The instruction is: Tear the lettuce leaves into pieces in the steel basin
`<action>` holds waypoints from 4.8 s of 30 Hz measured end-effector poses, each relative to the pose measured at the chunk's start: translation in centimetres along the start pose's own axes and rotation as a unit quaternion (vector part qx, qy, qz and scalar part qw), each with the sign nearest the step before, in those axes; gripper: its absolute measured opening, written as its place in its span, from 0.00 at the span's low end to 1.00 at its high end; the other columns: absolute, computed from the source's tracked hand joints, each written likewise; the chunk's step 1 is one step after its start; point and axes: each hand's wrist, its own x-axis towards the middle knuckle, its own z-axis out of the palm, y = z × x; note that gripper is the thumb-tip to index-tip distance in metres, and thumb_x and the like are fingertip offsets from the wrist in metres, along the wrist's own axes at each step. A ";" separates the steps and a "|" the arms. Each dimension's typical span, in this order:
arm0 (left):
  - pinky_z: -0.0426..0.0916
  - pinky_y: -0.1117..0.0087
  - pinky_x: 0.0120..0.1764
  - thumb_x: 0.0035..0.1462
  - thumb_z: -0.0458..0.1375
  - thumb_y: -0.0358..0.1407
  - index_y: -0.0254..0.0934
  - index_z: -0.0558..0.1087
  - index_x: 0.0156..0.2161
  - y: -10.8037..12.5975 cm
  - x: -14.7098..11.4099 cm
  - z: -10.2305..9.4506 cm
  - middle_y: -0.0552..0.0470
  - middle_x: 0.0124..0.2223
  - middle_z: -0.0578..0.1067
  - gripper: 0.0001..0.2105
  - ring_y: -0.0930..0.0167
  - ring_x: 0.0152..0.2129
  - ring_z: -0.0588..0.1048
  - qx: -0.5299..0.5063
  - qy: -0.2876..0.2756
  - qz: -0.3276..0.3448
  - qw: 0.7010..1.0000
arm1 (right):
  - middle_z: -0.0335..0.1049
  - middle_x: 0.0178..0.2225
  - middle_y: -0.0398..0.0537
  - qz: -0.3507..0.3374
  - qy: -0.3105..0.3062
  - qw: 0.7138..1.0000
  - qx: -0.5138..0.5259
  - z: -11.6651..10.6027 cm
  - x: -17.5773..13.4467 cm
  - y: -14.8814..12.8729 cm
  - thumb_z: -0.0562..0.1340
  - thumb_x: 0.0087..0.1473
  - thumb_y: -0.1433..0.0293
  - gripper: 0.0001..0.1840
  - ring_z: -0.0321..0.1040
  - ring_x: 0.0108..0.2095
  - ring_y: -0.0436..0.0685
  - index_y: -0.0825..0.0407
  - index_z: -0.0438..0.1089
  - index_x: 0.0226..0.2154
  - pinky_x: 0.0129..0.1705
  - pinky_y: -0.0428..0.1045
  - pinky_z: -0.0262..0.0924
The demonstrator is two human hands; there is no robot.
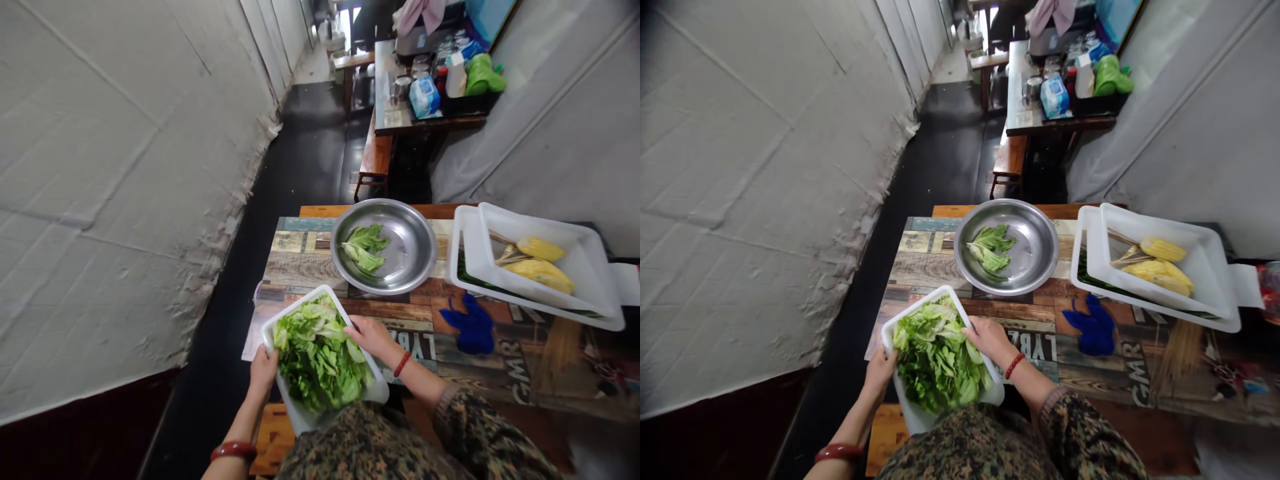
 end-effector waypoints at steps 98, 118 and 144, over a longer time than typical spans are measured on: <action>0.73 0.65 0.38 0.55 0.60 0.53 0.36 0.73 0.53 1.7 2.1 -2.1 0.41 0.48 0.77 0.27 0.63 0.40 0.77 -0.553 -0.190 0.343 0.735 | 0.77 0.33 0.50 -0.202 0.348 0.906 -0.130 7.5 5.3 -9.8 0.57 0.56 0.69 0.14 0.71 0.32 0.58 0.52 0.75 0.41 0.38 0.51 0.62; 0.72 0.69 0.30 0.48 0.68 0.44 0.34 0.73 0.45 1.7 3.0 -1.0 0.48 0.36 0.79 0.21 0.70 0.27 0.78 -0.587 -0.215 0.280 0.729 | 0.80 0.36 0.48 -0.200 0.333 0.920 0.054 6.7 2.6 -6.4 0.60 0.55 0.63 0.14 0.75 0.35 0.60 0.50 0.78 0.38 0.39 0.53 0.68; 0.67 0.66 0.45 0.55 0.57 0.32 0.40 0.77 0.46 -1.6 6.9 0.1 0.48 0.41 0.77 0.13 0.67 0.38 0.74 -0.390 0.015 0.421 0.819 | 0.77 0.44 0.47 -0.356 0.096 0.929 -0.036 9.8 6.8 -9.2 0.60 0.57 0.72 0.09 0.71 0.47 0.59 0.47 0.77 0.33 0.55 0.60 0.62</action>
